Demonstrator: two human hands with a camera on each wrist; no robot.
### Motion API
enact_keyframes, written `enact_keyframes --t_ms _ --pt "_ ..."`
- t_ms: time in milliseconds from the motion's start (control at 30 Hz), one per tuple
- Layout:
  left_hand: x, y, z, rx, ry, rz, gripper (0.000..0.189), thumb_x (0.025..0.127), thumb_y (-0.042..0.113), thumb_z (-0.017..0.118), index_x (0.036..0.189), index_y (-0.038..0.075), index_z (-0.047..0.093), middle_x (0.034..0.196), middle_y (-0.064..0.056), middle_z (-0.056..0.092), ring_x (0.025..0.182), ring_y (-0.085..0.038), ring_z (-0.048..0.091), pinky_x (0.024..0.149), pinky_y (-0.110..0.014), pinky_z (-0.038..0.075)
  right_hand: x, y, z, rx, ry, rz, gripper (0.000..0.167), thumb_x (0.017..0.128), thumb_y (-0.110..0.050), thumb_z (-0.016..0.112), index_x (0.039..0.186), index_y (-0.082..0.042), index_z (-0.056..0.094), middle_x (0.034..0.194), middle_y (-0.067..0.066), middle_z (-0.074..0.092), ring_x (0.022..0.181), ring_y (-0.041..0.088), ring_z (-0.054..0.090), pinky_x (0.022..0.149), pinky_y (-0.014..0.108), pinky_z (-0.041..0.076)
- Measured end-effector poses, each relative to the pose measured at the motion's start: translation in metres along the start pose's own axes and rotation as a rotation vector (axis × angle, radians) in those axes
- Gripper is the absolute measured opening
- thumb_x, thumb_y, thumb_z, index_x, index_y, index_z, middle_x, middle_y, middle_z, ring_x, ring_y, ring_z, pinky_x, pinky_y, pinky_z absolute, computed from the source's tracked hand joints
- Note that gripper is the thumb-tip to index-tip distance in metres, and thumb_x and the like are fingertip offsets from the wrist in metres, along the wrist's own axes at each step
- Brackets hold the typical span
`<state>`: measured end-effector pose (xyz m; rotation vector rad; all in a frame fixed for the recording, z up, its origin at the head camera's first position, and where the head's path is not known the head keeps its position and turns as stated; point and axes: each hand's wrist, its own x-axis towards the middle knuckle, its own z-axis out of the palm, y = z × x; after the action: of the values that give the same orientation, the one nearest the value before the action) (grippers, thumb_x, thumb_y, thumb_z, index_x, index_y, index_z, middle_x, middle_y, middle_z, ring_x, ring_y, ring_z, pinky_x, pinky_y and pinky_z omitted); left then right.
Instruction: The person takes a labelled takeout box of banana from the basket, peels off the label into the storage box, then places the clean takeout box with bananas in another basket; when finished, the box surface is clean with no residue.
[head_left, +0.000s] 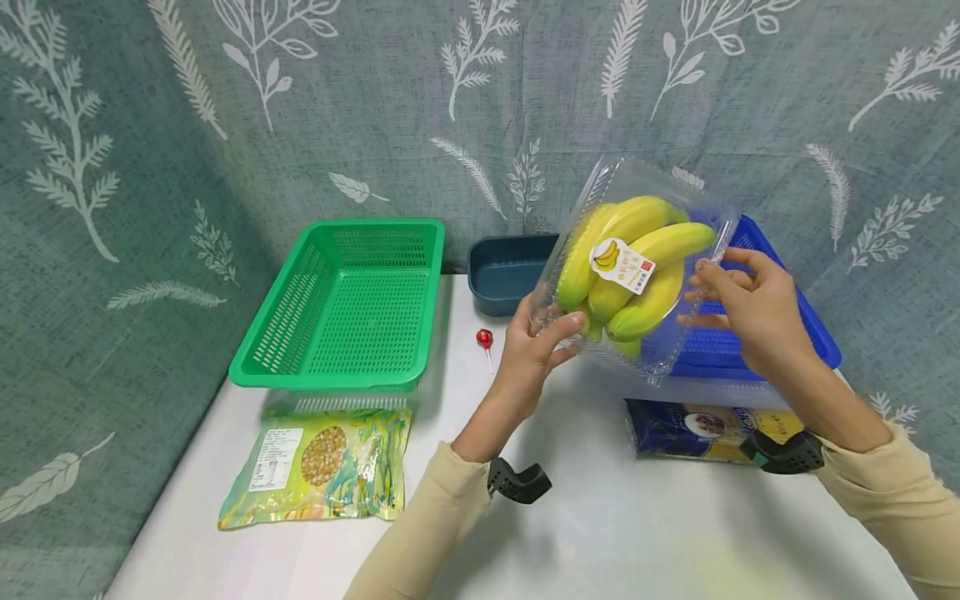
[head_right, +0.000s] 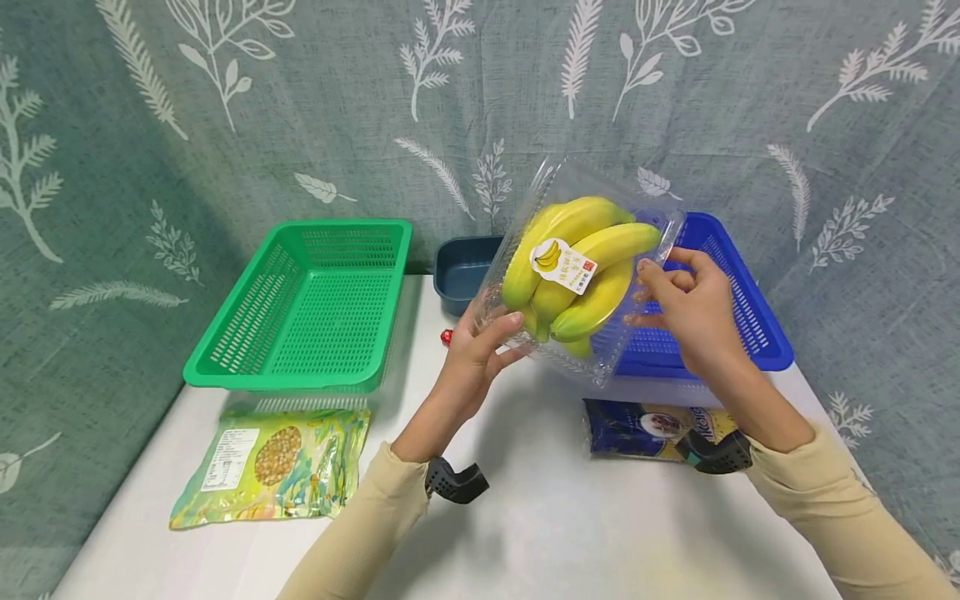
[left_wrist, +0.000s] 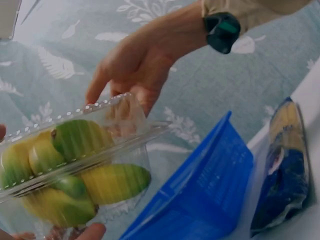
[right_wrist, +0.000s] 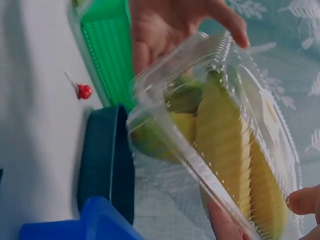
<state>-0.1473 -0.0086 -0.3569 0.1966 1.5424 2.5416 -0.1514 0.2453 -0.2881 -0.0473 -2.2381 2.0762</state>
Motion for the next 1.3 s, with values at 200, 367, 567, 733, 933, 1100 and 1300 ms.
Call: enact_keyframes --t_ms 200,367,567,733,933,1100,1300 --pt "-0.004 0.006 -0.011 0.043 0.036 0.033 0.084 0.085 0.031 0.068 0.157 0.014 0.028 0.145 -0.017 0.043 0.122 -0.029 0.055 0.095 -0.045 0.053 -0.009 0.001 0.006 -0.069 -0.041 -0.036 0.081 0.096 -0.031 0.069 0.152 0.004 0.021 0.098 -0.001 0.069 0.084 0.012 0.069 0.064 0.037 0.06" --pt "-0.009 0.013 -0.024 0.103 0.052 0.036 0.089 0.081 0.037 0.063 0.157 0.011 0.025 0.14 -0.018 0.049 0.126 -0.029 0.052 0.094 -0.047 0.051 -0.015 0.004 0.001 -0.122 -0.05 -0.084 0.079 0.098 -0.026 0.067 0.154 0.003 0.02 0.103 -0.004 0.067 0.087 0.009 0.067 0.064 0.032 0.06" --pt "-0.019 0.026 -0.04 0.188 0.072 0.049 0.089 0.08 0.038 0.059 0.156 0.005 0.027 0.129 -0.016 0.054 0.123 -0.027 0.05 0.09 -0.043 0.049 -0.018 0.005 -0.011 -0.089 -0.091 -0.113 0.069 0.1 -0.022 0.063 0.154 0.001 0.025 0.117 -0.005 0.06 0.1 0.005 0.064 0.069 0.024 0.059" --pt "-0.025 0.032 -0.051 0.166 0.102 0.069 0.064 0.082 0.034 0.054 0.138 0.001 0.05 0.11 -0.005 0.055 0.099 -0.018 0.054 0.08 -0.035 0.049 -0.019 0.007 -0.012 -0.258 -0.154 -0.169 0.058 0.104 -0.023 0.056 0.154 -0.007 0.032 0.124 -0.01 0.058 0.107 0.0 0.06 0.077 0.018 0.055" --pt "-0.032 0.035 -0.067 0.177 0.06 0.042 0.05 0.084 0.032 0.051 0.124 0.002 0.057 0.108 -0.004 0.057 0.097 -0.017 0.055 0.083 -0.037 0.049 -0.028 0.011 -0.004 -0.343 -0.288 -0.258 0.051 0.106 -0.016 0.051 0.155 -0.015 0.037 0.135 -0.006 0.054 0.115 0.001 0.057 0.084 0.016 0.052" --pt "-0.038 0.037 -0.079 0.24 -0.014 -0.031 0.065 0.086 0.037 0.048 0.139 0.0 0.049 0.119 -0.008 0.055 0.103 -0.023 0.052 0.084 -0.039 0.047 -0.04 0.015 0.005 -0.374 -0.412 -0.273 0.055 0.105 -0.009 0.051 0.157 -0.014 0.034 0.144 0.013 0.048 0.115 0.011 0.06 0.086 0.021 0.054" --pt "-0.044 0.036 -0.091 0.314 -0.042 -0.07 0.065 0.09 0.04 0.046 0.14 0.0 0.049 0.123 -0.012 0.055 0.104 -0.024 0.053 0.088 -0.04 0.046 -0.054 0.028 0.018 -0.455 -0.465 -0.182 0.063 0.102 -0.018 0.06 0.157 -0.012 0.031 0.152 0.025 0.036 0.128 0.047 0.048 0.097 0.058 0.048"
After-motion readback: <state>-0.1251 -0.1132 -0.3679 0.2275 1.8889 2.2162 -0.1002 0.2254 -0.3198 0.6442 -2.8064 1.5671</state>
